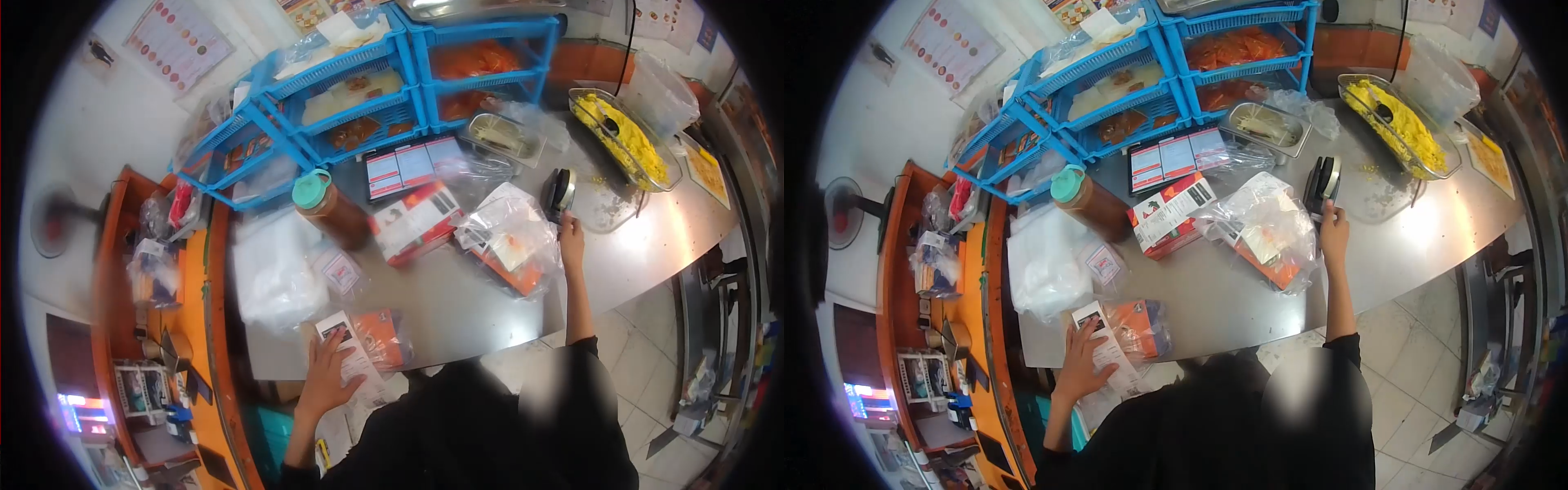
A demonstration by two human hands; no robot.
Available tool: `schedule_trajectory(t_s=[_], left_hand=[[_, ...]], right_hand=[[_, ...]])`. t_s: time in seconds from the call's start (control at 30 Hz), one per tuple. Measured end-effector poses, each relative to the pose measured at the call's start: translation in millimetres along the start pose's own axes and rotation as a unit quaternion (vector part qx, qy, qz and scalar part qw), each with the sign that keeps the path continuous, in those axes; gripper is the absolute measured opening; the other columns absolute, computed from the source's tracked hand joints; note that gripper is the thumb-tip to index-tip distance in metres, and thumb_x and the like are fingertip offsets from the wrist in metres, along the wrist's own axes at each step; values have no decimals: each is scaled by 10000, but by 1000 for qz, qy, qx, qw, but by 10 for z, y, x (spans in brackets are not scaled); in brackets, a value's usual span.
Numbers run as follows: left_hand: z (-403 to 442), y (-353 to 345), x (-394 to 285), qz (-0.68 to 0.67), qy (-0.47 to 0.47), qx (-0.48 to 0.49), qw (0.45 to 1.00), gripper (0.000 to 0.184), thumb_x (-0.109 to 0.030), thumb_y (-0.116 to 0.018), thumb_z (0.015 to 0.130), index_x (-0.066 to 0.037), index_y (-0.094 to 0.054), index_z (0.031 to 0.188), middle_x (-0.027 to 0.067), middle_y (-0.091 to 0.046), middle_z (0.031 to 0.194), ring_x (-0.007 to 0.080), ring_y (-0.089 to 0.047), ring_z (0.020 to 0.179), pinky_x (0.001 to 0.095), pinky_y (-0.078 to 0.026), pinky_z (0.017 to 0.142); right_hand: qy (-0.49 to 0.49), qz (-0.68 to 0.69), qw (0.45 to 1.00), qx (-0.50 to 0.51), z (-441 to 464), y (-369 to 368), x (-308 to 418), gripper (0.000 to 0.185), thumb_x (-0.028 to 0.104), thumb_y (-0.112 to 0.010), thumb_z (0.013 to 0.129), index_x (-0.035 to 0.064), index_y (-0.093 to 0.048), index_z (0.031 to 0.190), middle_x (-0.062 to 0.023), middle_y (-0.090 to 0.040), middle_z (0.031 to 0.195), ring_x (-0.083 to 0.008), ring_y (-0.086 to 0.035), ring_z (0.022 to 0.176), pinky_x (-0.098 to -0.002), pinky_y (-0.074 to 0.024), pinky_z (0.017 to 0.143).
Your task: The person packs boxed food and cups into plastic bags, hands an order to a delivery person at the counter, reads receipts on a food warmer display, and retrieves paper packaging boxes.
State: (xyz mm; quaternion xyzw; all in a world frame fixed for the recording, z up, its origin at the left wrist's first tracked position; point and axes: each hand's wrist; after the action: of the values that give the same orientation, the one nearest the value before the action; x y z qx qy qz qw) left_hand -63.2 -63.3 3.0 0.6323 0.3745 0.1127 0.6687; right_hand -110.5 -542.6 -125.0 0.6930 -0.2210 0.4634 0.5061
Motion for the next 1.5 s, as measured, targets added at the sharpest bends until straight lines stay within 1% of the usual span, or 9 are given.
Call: schedule_trajectory(t_s=[0.17, 0.33, 0.5, 0.73, 1.17, 1.27, 1.3, 1.37, 1.5], left_hand=[[17, -20, -53, 17, 7, -27, 999, 484, -263, -647, 647, -32, -451, 1025, 161, -303, 1254, 307, -251, 1191, 514, -127, 966], [20, -20, -20, 4, -3, -37, 999, 430, -252, -622, 676, -31, -462, 1008, 163, -312, 1250, 308, -254, 1189, 498, -121, 974], [24, -1, 25, 4, -11, -26, 1000, 341, -223, -569, 725, -28, -471, 987, 167, -309, 1252, 309, -241, 1194, 485, -119, 980], [-101, -78, 5, 10, 9, -97, 995, 327, -236, -559, 730, -66, -486, 1000, 165, -302, 1256, 327, -264, 1159, 476, -187, 941], [-215, -198, 97, 3, 53, -115, 992, 444, -264, -547, 751, -110, -443, 1154, 146, -284, 1284, 305, -260, 1189, 510, -154, 950], [-232, -186, 125, -15, 43, -139, 989, 434, -273, -535, 759, -102, -453, 1149, 161, -275, 1284, 308, -265, 1186, 516, -167, 943], [-239, -194, 140, -24, 44, -139, 989, 426, -282, -524, 766, -100, -461, 1145, 182, -270, 1280, 316, -262, 1186, 525, -166, 938], [-232, -196, 171, -33, 37, -152, 987, 426, -282, -525, 764, -101, -462, 1144, 192, -266, 1278, 319, -257, 1187, 531, -166, 934], [-236, -204, 206, -31, 9, -170, 985, 428, -284, -530, 756, -103, -468, 1138, 213, -262, 1267, 323, -241, 1191, 547, -165, 924]], right_hand=[[108, 0, 991, -81, 6, -73, -57, 555, 485, -315, 831, -16, -545, 903, -163, -583, 742, -260, -544, 640, -325, -426, 612], [-140, 284, 948, 32, 87, 2, 0, 581, 551, -344, 796, 31, -557, 946, -74, -571, 738, -111, -483, 510, -226, -403, 486], [-84, 118, 984, 102, 488, 128, -25, 440, 505, -488, 746, 80, -592, 797, 25, -457, 576, -60, -358, 405, -211, -261, 348], [-68, 382, 919, 66, 118, 252, 17, 241, 322, -471, 815, 91, -500, 749, 21, -433, 704, -85, -449, 628, -199, -369, 569], [125, -131, 972, 153, 368, 224, -1047, 301, 256, -501, 787, 4, -537, 947, -29, -558, 836, -93, -482, 756, -230, -396, 660], [190, -72, 972, 114, 89, 338, -1045, 394, 247, -508, 766, 4, -485, 1075, -113, -538, 972, -200, -512, 888, -281, -415, 721], [-50, 349, 934, 59, -72, 361, -1044, 464, 281, -487, 788, -5, -418, 1148, -143, -488, 1062, -237, -458, 1001, -310, -413, 768], [30, 283, 956, -77, -737, 448, -410, 390, 257, -370, 846, -16, -423, 1120, -114, -442, 1120, -226, -412, 1045, -335, -347, 869], [279, 154, 931, 176, -1872, -15, 585, 312, 238, -420, 812, -6, -559, 948, -129, -467, 1073, -206, -447, 985, -330, -335, 855]])
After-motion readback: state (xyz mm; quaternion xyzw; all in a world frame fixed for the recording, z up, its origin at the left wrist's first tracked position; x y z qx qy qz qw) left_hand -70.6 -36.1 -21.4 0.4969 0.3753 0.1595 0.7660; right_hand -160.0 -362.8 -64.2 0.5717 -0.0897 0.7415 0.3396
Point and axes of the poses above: each hand's wrist, its own z-axis towards the middle knuckle, its own y-axis out of the back of the hand, x = y × z
